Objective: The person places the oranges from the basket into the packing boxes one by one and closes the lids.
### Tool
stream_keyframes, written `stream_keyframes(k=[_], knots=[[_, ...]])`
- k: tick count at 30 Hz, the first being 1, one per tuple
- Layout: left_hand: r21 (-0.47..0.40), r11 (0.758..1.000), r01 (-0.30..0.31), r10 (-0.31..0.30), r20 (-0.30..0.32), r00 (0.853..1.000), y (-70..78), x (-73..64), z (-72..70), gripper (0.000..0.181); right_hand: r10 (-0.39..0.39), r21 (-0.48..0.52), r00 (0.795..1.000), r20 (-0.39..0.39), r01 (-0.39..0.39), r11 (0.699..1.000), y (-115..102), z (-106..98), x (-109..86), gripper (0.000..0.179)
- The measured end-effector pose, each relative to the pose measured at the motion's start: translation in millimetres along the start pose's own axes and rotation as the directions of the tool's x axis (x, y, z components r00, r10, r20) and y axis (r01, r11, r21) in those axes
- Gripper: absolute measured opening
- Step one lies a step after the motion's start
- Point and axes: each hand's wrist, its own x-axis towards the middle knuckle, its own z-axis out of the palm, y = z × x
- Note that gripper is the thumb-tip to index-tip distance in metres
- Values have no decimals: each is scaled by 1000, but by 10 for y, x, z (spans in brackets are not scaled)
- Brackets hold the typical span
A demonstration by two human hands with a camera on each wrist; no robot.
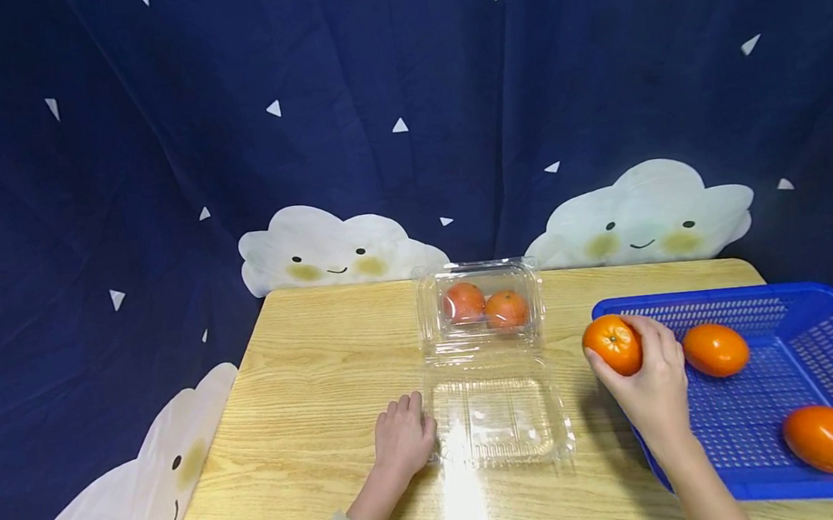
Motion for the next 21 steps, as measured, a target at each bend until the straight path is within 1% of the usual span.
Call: stream_keyframes(k=[7,15,18,21], knots=[[2,1000,1,-1,2,1000,3,3,3,17,-41,72,999,19,39,997,-122,208,-54,57],[7,1000,0,0,0,1000,4,2,4,20,-84,107,995,55,78,991,-241,466,-175,57],[8,1000,-1,1,-5,1000,5,1,1,20,-99,101,992,84,91,991,-290,558,-211,59],[9,1000,0,0,-6,1000,5,0,-2,20,-106,118,987,123,91,989,-337,638,-245,60]])
